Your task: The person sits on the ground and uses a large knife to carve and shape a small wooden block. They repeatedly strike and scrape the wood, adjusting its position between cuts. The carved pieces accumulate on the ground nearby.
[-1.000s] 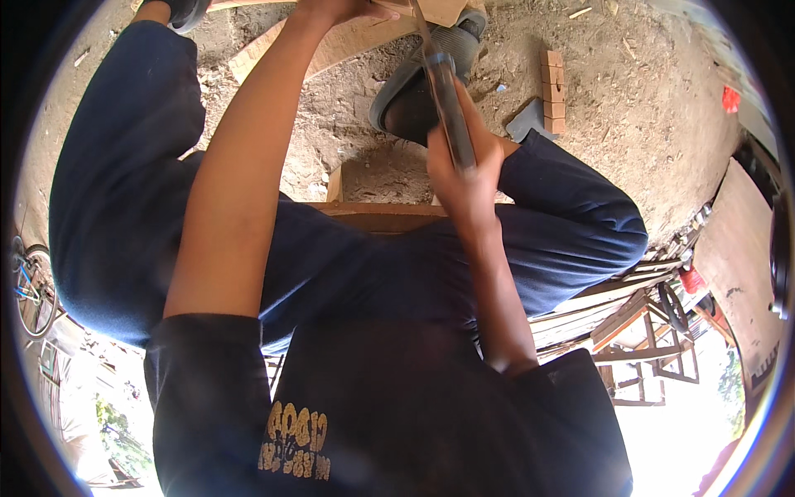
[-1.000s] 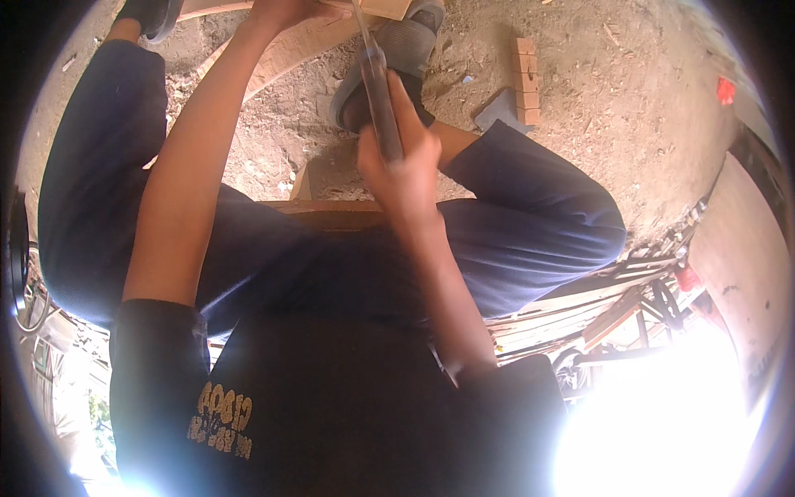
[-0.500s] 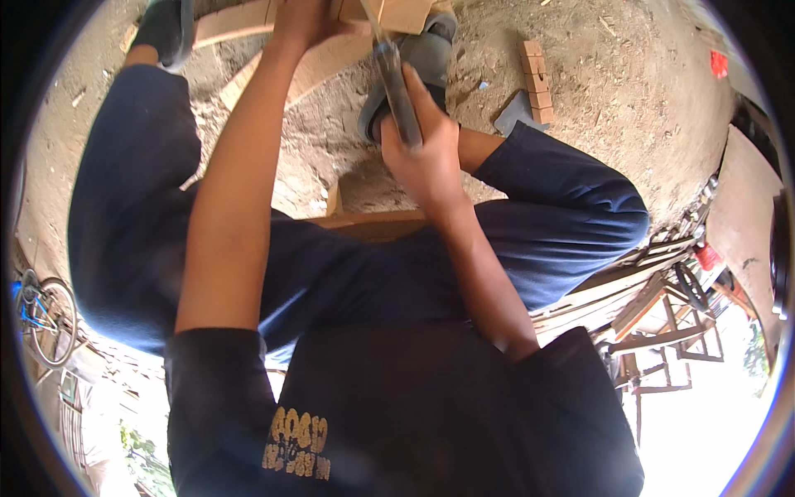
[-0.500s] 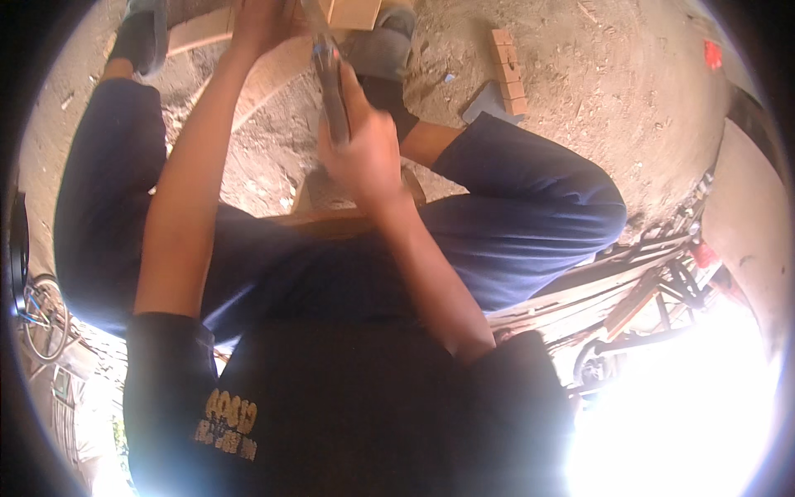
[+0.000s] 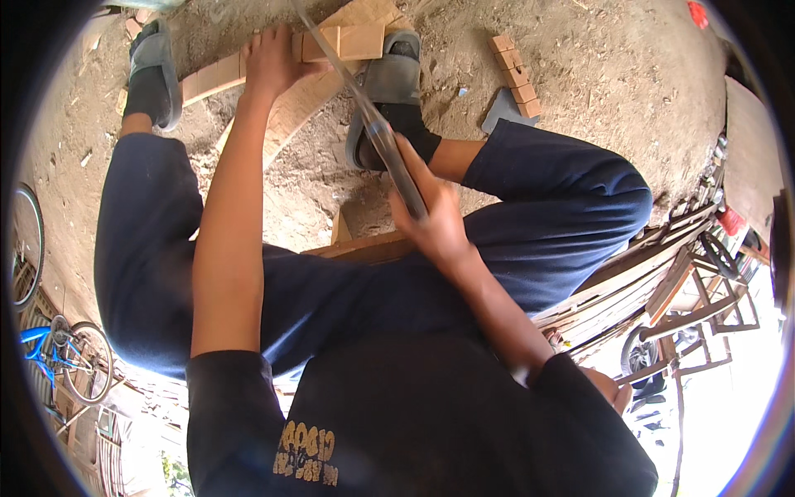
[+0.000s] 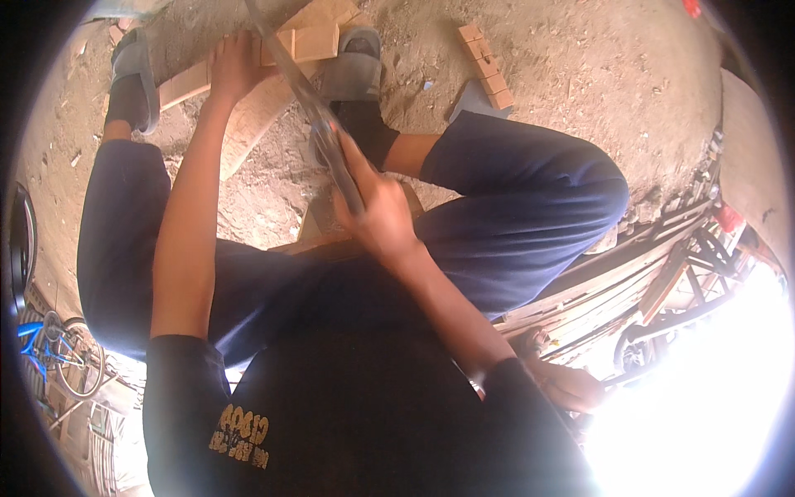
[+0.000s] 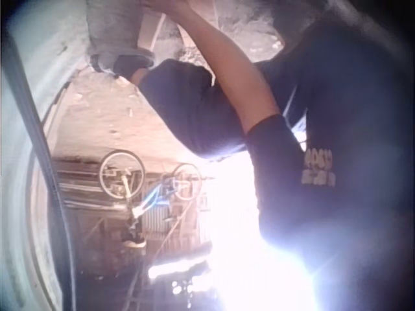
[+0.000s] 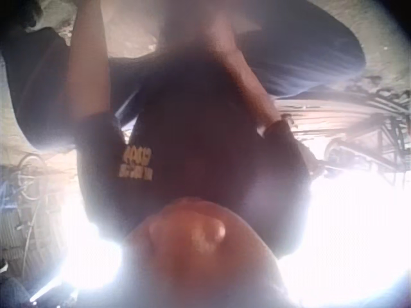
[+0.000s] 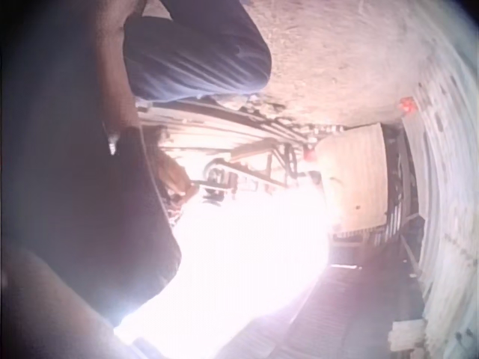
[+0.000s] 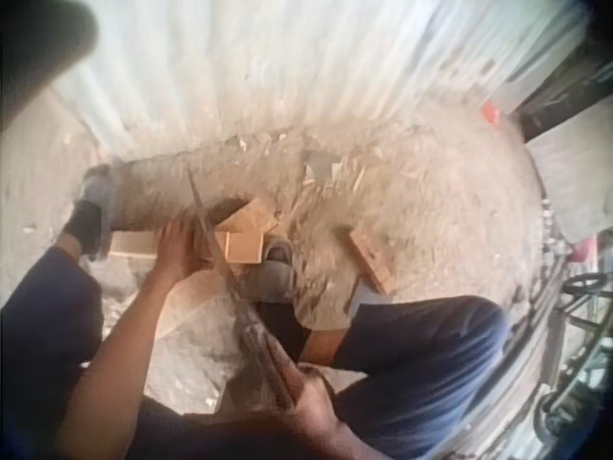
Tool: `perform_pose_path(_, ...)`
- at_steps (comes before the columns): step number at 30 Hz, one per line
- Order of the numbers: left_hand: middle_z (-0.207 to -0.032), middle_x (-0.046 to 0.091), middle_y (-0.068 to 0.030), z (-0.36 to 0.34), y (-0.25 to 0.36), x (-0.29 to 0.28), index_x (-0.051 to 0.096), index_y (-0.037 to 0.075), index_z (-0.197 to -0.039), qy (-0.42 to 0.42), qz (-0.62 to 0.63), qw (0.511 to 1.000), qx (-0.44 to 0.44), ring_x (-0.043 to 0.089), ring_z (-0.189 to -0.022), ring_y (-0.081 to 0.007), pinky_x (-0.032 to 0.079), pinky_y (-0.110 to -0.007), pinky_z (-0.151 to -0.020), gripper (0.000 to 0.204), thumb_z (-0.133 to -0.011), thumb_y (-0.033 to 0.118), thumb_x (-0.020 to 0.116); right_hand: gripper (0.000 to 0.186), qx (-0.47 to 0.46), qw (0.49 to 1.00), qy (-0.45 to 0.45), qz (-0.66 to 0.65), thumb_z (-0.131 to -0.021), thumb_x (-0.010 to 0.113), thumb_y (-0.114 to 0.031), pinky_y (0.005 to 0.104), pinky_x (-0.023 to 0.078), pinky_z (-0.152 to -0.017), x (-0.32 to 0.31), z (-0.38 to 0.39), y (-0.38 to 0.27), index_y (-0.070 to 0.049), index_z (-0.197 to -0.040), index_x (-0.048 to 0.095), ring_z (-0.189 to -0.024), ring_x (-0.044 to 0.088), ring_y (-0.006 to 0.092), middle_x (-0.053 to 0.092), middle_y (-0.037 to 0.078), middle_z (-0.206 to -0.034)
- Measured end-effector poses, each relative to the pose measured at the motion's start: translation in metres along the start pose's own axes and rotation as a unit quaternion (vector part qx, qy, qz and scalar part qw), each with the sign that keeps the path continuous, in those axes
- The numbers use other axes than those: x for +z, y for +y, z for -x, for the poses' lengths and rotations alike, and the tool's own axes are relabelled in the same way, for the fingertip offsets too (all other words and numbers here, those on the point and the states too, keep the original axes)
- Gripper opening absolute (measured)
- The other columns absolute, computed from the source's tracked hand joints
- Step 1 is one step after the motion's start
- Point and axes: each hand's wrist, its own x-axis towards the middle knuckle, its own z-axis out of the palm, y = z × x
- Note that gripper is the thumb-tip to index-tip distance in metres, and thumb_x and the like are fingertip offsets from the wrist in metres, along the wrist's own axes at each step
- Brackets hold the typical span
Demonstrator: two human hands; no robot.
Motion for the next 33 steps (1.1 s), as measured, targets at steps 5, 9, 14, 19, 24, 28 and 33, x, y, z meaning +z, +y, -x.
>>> perform_pose_path(5,-0.123,0.064,-0.0186,0.003,0.000,-0.011,0.060,0.009,-0.129,-0.038,0.016,0.999,-0.020,0.057,-0.122,-0.0404,0.040,-0.059,-0.101,0.098,-0.058,0.070,0.088,0.062,0.007,1.000,-0.008,-0.007,-0.084,0.063,0.005,0.0382,0.057,-0.078,0.003,-0.016,-0.007,0.002,-0.144,0.052,-0.091,0.073,0.0404,0.071,0.027,-0.101)
perform_pose_path(9,-0.125,0.063,-0.0187,-0.007,-0.005,-0.007,0.059,0.011,-0.130,-0.072,0.011,0.997,-0.032,0.056,-0.123,-0.0400,0.039,-0.060,-0.102,0.099,-0.058,0.074,0.086,0.072,0.031,0.999,-0.036,0.001,-0.082,0.066,-0.007,0.0513,0.058,-0.080,0.018,-0.054,-0.015,-0.010,-0.151,0.045,-0.089,0.068,0.0475,0.066,0.031,-0.119)
perform_pose_path(14,-0.125,0.064,-0.0190,-0.002,-0.002,-0.010,0.059,0.012,-0.131,-0.054,-0.007,0.998,-0.021,0.057,-0.123,-0.0406,0.038,-0.060,-0.103,0.100,-0.058,0.075,0.085,0.071,0.002,1.000,-0.006,0.015,-0.082,0.067,-0.005,0.0515,0.058,-0.081,-0.006,0.003,0.000,-0.007,-0.150,0.046,-0.088,0.069,0.0463,0.068,0.029,-0.116)
perform_pose_path(19,-0.128,0.063,-0.0208,-0.005,-0.002,-0.009,0.060,0.011,-0.131,-0.074,0.020,0.997,-0.019,0.057,-0.124,-0.0419,0.037,-0.061,-0.104,0.103,-0.058,0.079,0.083,0.058,0.033,0.999,-0.015,-0.016,-0.084,0.063,0.004,0.0365,0.057,-0.079,0.012,-0.057,-0.020,0.003,-0.141,0.054,-0.095,0.074,0.0388,0.072,0.027,-0.104)
perform_pose_path(24,-0.130,0.062,-0.0233,-0.005,0.006,-0.016,0.060,0.009,-0.130,-0.096,0.012,0.995,-0.032,0.056,-0.127,-0.0443,0.036,-0.063,-0.106,0.107,-0.057,0.083,0.080,0.060,0.043,0.999,-0.024,-0.006,-0.084,0.060,0.006,0.0311,0.056,-0.078,0.002,-0.007,-0.012,0.004,-0.143,0.052,-0.087,0.076,0.0272,0.072,0.027,-0.106)
perform_pose_path(28,-0.132,0.061,-0.0215,0.003,-0.007,-0.007,0.059,0.010,-0.130,-0.077,0.008,0.997,-0.031,0.053,-0.130,-0.0439,0.036,-0.062,-0.107,0.100,-0.059,0.076,0.083,0.058,0.010,1.000,-0.008,-0.010,-0.085,0.059,0.006,0.0293,0.055,-0.075,-0.009,-0.007,-0.012,0.004,-0.143,0.053,-0.086,0.072,0.0136,0.073,0.024,-0.102)
perform_pose_path(33,-0.130,0.063,-0.0216,-0.012,-0.002,-0.005,0.060,0.009,-0.130,-0.115,0.010,0.992,-0.049,0.053,-0.130,-0.0461,0.036,-0.065,-0.106,0.107,-0.055,0.081,0.083,0.057,0.015,0.999,-0.003,-0.029,-0.086,0.060,0.006,0.0295,0.055,-0.074,0.022,-0.056,-0.017,0.004,-0.142,0.053,-0.083,0.072,0.0150,0.072,0.021,-0.097)
